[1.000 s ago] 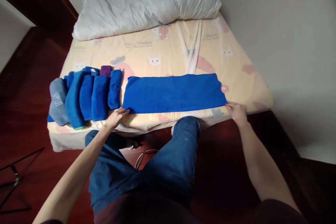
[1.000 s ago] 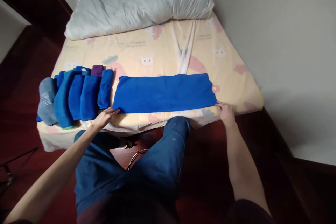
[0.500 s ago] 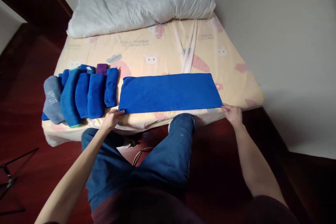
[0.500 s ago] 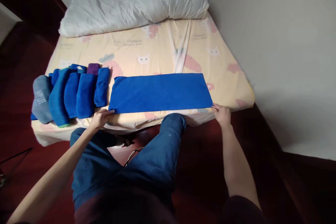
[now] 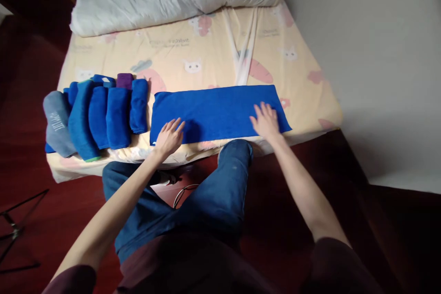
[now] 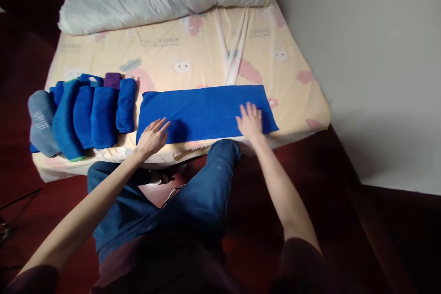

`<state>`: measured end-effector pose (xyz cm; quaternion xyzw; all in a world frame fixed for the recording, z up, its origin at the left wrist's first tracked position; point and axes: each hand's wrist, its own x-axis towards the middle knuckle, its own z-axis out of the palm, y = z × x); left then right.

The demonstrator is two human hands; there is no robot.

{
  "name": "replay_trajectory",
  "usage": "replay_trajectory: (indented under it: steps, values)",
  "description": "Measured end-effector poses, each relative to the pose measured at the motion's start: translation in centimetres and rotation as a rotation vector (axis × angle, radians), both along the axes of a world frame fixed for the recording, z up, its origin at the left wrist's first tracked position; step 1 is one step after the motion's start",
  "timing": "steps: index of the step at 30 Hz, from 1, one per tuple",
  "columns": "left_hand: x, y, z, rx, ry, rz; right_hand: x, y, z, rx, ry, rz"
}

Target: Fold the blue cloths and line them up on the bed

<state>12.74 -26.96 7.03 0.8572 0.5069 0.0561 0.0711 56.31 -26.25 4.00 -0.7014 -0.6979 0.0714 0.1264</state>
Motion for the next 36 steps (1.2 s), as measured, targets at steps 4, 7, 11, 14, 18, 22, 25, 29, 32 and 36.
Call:
replay_trajectory:
  steps: [4,7,11,14,18,22,25,29,32,36]
  values:
    - [6.7,3.0,-1.6,0.001,-0.138,-0.023,-11.8,3.4,-0.7,0.021,0.131,0.253]
    - [8.1,4.3,-4.6,-0.052,-0.156,0.007,-17.5,4.7,-2.3,-0.146,0.079,0.386]
    - [5.6,4.6,-8.1,-0.066,-0.186,0.102,-18.1,5.0,-4.5,-0.163,0.054,0.464]
    - [3.6,4.4,-9.1,-0.038,-0.233,0.156,-15.4,4.7,-5.5,-0.072,0.100,0.445]
    - [2.6,4.3,-9.0,-0.022,-0.261,0.256,-11.1,4.2,-6.1,-0.025,0.121,0.352]
    - [1.1,4.4,-8.7,-0.008,-0.275,0.357,-6.3,3.3,-6.4,-0.023,0.086,0.210]
    - [-1.0,4.3,-8.5,-0.002,-0.274,0.444,-2.7,2.4,-6.6,-0.031,0.061,0.048]
    - [-3.9,4.1,-8.2,-0.022,-0.262,0.523,1.1,1.7,-6.7,-0.055,0.015,-0.149]
    - [-5.3,4.2,-8.4,-0.037,-0.255,0.554,3.1,1.6,-6.5,-0.108,-0.028,-0.306]
    - [-5.9,4.3,-9.2,-0.005,-0.249,0.546,5.8,1.4,-6.1,-0.196,-0.059,-0.469]
